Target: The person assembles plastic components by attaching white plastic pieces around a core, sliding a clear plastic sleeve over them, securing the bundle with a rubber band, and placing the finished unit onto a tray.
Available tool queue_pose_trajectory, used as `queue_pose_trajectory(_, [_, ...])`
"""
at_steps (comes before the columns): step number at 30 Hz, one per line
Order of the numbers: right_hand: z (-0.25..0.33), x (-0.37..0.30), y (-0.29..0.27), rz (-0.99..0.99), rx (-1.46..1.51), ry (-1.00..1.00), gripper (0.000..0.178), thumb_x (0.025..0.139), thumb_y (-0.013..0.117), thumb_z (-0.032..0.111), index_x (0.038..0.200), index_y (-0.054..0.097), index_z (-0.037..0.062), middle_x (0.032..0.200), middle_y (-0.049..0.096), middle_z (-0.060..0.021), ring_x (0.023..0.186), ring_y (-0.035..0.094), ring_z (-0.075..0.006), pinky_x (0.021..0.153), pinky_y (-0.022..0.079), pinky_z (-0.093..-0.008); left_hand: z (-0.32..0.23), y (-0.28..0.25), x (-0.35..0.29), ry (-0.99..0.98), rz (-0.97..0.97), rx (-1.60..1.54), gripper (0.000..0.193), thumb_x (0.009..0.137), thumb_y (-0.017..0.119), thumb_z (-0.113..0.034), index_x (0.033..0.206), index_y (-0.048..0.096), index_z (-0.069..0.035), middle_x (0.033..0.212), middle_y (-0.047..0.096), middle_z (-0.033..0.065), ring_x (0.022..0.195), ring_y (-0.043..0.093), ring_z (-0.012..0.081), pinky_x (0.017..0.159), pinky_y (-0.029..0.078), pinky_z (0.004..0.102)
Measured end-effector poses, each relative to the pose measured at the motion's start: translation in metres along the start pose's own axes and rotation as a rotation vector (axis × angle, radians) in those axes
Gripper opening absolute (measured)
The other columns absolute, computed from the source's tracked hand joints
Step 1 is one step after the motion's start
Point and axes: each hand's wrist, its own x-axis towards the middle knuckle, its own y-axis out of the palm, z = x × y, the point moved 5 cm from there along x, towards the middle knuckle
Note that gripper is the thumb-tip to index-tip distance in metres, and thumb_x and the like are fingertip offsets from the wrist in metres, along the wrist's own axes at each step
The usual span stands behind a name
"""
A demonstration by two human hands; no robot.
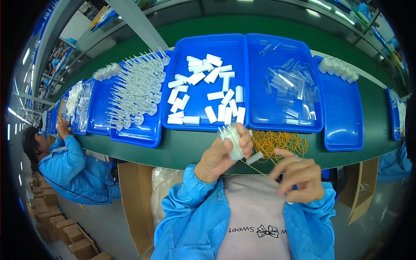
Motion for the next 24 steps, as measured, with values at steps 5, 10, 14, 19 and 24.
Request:
queue_pose_trajectory(5, [-0.025,-0.014,0.009,-0.158,1.157,0.057,0.034,0.083,0.065,0.015,0.116,0.062,0.0069,0.097,0.064,-0.0191,0.087,0.064,-0.0301,0.093,0.046,-0.0483,0.003,0.020,-0.005,0.089,0.079,0.096,0.058,0.070,0.080,-0.045,0.104,0.050,-0.010,0.084,0.052,0.0017,0.078,0.053,0.0155,0.067,0.045,0.0300])
queue_pose_trajectory(10, [-0.065,-0.014,0.035,-0.221,1.649,0.264,0.064,0.087,0.051,-0.003,0.145,0.028,0.0116,0.145,0.035,-0.0169,0.084,0.063,-0.0246,0.059,0.055,-0.0273,0.000,0.032,-0.003,0.109,0.077,0.118,0.081,0.082,0.042,-0.074,0.121,0.046,-0.003,0.068,0.051,0.0040,0.060,0.051,0.0127,0.054,0.042,0.0241])
queue_pose_trajectory(14, [-0.076,-0.004,0.040,-0.250,1.498,0.403,0.071,0.084,0.059,-0.003,0.146,0.027,0.0120,0.144,0.036,-0.0141,0.084,0.062,-0.0223,0.058,0.056,-0.0262,-0.004,0.014,-0.004,0.184,-0.147,0.669,0.094,0.085,0.017,-0.078,0.132,0.041,0.000,0.063,0.055,0.0039,0.055,0.051,0.0116,0.051,0.038,0.0216])
queue_pose_trajectory(19, [-0.055,0.013,0.039,-0.273,0.491,0.361,0.061,0.075,0.069,-0.002,0.132,0.049,0.0110,0.130,0.047,-0.0115,0.086,0.062,-0.0214,0.065,0.057,-0.0274,-0.010,0.022,-0.002,0.472,-0.146,1.625,0.075,0.095,0.020,-0.061,0.139,0.039,-0.003,0.061,0.060,0.0131,0.054,0.061,0.0321,0.050,0.045,0.0391])
queue_pose_trajectory(24, [-0.029,0.017,0.034,-0.200,-0.323,0.170,0.042,0.066,0.077,0.003,0.105,0.064,0.0070,0.108,0.053,-0.0093,0.090,0.061,-0.0212,0.069,0.054,-0.0277,0.006,0.018,0.004,0.192,-0.005,1.475,0.078,0.094,0.018,-0.063,0.137,0.042,-0.002,0.071,0.064,0.0152,0.062,0.064,0.0314,0.056,0.049,0.0356])
